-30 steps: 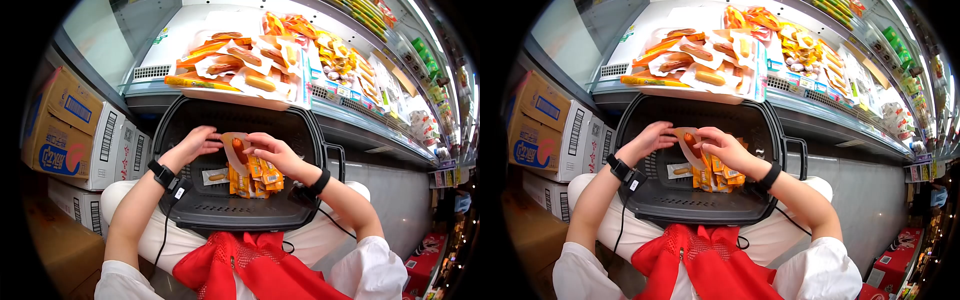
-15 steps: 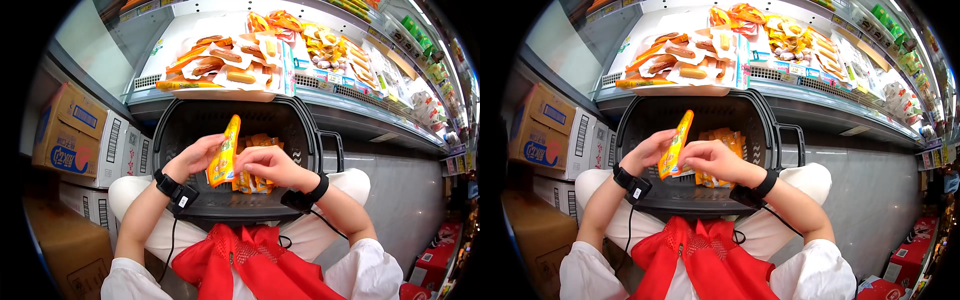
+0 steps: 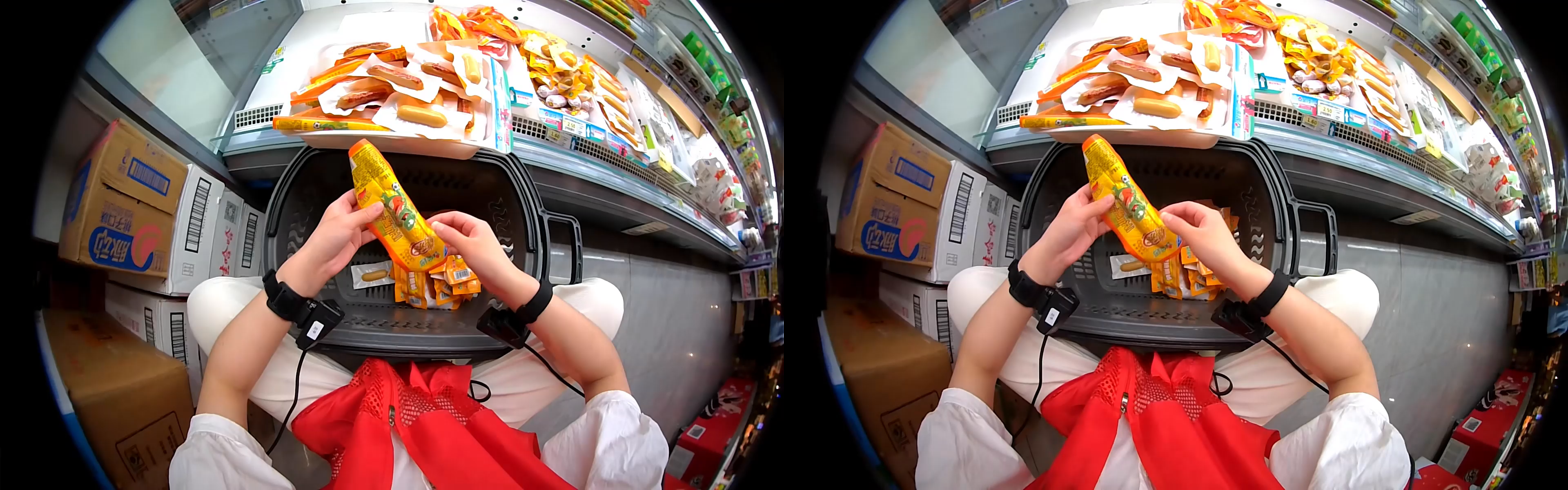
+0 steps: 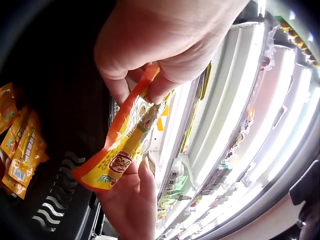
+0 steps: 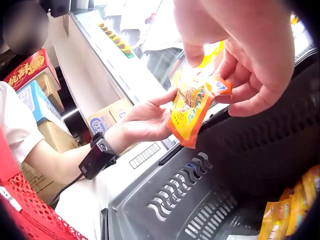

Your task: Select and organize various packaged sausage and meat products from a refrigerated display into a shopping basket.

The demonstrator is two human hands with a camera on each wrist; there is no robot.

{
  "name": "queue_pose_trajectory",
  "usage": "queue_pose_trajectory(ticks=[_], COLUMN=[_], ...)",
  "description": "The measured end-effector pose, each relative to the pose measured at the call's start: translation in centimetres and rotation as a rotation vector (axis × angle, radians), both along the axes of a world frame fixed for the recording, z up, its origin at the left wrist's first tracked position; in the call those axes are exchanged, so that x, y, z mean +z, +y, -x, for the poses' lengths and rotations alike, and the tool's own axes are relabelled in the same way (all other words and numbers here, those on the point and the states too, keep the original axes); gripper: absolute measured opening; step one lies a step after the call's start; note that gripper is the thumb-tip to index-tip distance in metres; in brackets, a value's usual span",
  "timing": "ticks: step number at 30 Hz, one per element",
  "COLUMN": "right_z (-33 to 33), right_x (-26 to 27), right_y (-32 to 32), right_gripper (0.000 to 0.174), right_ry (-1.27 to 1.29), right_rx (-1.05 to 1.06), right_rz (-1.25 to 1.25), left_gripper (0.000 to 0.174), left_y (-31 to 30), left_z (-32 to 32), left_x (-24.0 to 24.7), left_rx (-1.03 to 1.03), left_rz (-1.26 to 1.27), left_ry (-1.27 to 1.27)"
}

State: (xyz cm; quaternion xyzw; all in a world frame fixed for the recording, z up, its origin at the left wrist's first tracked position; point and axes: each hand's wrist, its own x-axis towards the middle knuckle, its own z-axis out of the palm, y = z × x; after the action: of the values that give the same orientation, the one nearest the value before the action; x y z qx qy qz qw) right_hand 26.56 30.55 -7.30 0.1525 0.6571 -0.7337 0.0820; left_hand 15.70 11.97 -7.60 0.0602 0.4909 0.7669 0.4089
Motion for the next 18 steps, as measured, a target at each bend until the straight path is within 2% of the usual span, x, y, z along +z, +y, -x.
queue_pose_trajectory(ticks=[1,5,9,11,12,14,15,16,18], right_z=[-0.1,-0.1,-0.3,-0.3,-0.1,0.7,1.4,2.4,4.9], right_x=[-0.6,-1.1,0.5,2.4,2.6,4.7,5.4,5.8,4.9], right_y=[0.0,-0.5,-0.1,0.5,1.9,3.8,5.6,7.7,13.3], right_gripper=[0.022,0.027,0.028,0.03,0.028,0.027,0.026,0.025,0.019], right_ry=[0.082,0.031,0.086,0.3,0.397,0.509,0.541,0.545,0.44], right_rx=[0.033,0.197,0.218,0.009,-0.055,-0.316,-0.427,-0.525,-0.569], right_rz=[-0.024,-0.015,-0.129,0.049,-0.017,0.171,0.227,0.126,0.112], left_gripper=[0.029,0.028,0.025,0.021,0.019,0.02,0.02,0.02,0.02], left_y=[0.0,0.4,0.8,0.3,0.3,0.1,0.0,-0.1,-0.1], left_z=[0.0,-0.4,-0.5,0.3,0.1,0.4,0.6,0.8,1.1], left_x=[0.0,0.4,1.1,1.0,1.9,2.1,2.1,2.0,1.9], left_rx=[-0.01,-0.068,-0.038,-0.09,-0.045,0.01,0.031,0.034,0.097], left_rz=[0.011,-0.001,0.024,-0.118,-0.094,-0.07,-0.059,-0.069,-0.002], left_ry=[0.0,0.029,0.019,-0.088,-0.053,-0.048,-0.056,-0.053,-0.069])
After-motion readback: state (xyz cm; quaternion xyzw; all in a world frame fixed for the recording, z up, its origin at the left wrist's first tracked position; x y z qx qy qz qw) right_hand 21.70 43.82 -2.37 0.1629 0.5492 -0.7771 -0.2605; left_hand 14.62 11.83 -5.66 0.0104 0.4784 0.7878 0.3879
